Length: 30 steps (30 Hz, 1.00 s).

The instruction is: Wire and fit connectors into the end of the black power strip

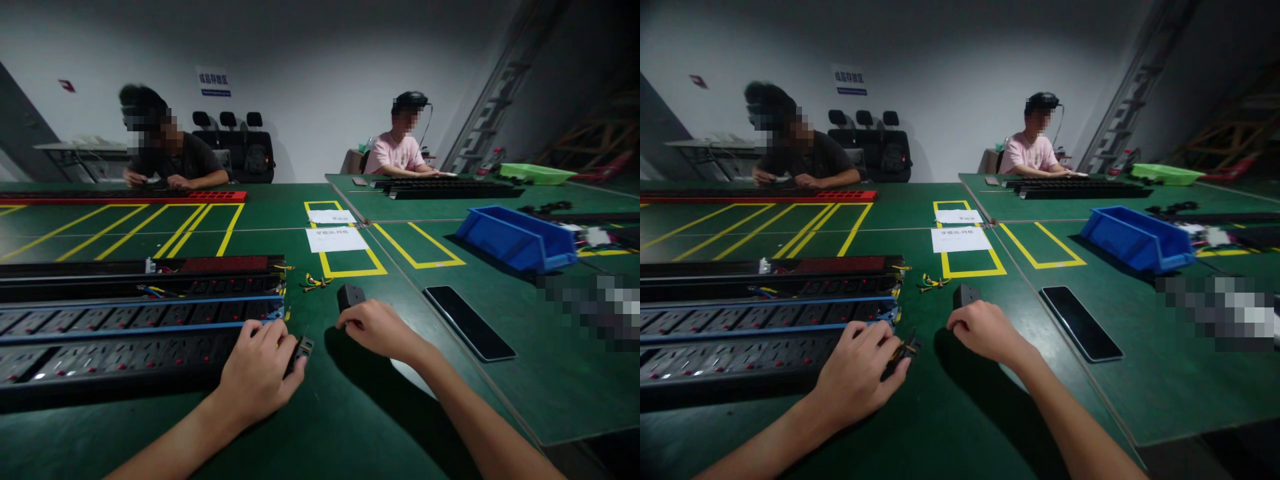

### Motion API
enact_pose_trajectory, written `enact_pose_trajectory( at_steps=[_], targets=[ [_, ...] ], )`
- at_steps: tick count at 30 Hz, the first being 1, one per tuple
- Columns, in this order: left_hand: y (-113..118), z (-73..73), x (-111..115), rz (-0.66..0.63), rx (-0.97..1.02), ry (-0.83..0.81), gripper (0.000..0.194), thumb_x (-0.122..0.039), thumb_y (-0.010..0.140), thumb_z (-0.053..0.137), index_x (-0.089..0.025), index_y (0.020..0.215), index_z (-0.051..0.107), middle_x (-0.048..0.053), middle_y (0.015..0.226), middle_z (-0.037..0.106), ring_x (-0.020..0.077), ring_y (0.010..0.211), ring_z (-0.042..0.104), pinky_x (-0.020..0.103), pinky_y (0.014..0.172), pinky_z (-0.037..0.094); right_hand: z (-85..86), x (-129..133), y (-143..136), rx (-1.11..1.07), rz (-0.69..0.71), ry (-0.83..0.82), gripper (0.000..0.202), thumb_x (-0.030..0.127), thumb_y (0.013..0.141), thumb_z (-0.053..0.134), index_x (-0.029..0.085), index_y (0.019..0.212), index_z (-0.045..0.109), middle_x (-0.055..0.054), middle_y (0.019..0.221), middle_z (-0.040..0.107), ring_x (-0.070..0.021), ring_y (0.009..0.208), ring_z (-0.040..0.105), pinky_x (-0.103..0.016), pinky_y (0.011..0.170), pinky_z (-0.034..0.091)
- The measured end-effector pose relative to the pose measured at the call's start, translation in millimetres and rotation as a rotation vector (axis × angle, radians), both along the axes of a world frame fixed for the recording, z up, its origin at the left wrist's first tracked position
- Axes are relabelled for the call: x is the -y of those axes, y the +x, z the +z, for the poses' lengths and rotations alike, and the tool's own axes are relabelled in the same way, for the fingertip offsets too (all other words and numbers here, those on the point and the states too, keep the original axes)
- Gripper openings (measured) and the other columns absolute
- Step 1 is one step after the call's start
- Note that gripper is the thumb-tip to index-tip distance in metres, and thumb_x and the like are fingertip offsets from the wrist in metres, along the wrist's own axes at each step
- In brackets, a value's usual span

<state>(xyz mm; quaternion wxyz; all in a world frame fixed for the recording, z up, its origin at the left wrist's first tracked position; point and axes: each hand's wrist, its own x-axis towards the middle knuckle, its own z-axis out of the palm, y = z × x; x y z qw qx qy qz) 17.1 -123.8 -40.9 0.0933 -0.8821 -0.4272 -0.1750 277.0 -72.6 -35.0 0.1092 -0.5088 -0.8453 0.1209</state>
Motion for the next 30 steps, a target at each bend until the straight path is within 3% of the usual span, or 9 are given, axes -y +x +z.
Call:
enact_pose_trajectory(
  at_steps=[6,13,15,18,24,30],
  targets=[
    [0,-1.7,0,0.001,0.012,0.004,0.021,-0.033,0.093,0.053,-0.018,0.086,0.067,0.008,0.089,0.063,0.0245,0.083,0.056,0.044,0.081,0.038,0.5,-2,-2,0.08,-0.108,0.07,0.034,0.015,0.085,0.05,0.027,0.095,0.08,-0.006,0.085,0.078,-0.0199,0.069,0.068,-0.03,0.06,0.035],
    [0,0.5,1,-0.002,0.006,-0.008,0.022,-0.033,0.093,0.053,-0.018,0.087,0.068,0.008,0.09,0.063,0.0249,0.084,0.057,0.045,0.081,0.038,4.5,-2,2,-0.057,-0.066,-0.009,0.033,0.014,0.083,0.049,0.027,0.079,0.079,-0.004,0.08,0.076,-0.0183,0.071,0.067,-0.029,0.062,0.038],
    [0,0.6,1,0.001,0.012,0.0,0.022,-0.033,0.092,0.054,-0.018,0.087,0.068,0.008,0.089,0.063,0.0247,0.083,0.056,0.045,0.08,0.038,4.6,-4,3,-0.143,-0.076,-0.013,0.032,0.016,0.084,0.049,0.027,0.084,0.078,-0.002,0.077,0.075,-0.0172,0.068,0.066,-0.028,0.061,0.038],
    [0,0.9,1,0.007,0.023,0.004,0.022,-0.033,0.092,0.053,-0.018,0.086,0.067,0.007,0.088,0.062,0.024,0.081,0.056,0.045,0.08,0.039,3.5,-7,7,-0.193,-0.207,0.097,0.032,0.021,0.087,0.048,0.025,0.104,0.075,-0.002,0.073,0.071,-0.018,0.066,0.063,-0.029,0.06,0.037],
    [1,4.5,-1,0.033,0.042,0.011,0.024,-0.036,0.093,0.054,-0.017,0.086,0.067,0.01,0.091,0.062,0.0265,0.086,0.056,0.047,0.084,0.041,-6.0,-15,14,-0.016,-0.344,0.252,0.054,0.012,0.079,0.048,0.021,0.129,0.062,-0.013,0.112,0.068,-0.0279,0.1,0.063,-0.034,0.073,0.043],
    [-1,7.6,1,0.001,0.158,-0.008,0.023,-0.036,0.092,0.053,-0.017,0.09,0.067,0.009,0.09,0.062,0.0263,0.087,0.056,0.045,0.081,0.042,-25.9,-24,26,0.046,-0.31,0.177,0.066,0.011,0.075,0.049,0.016,0.141,0.055,-0.017,0.127,0.065,-0.0339,0.113,0.058,-0.044,0.089,0.045]
  ],
)
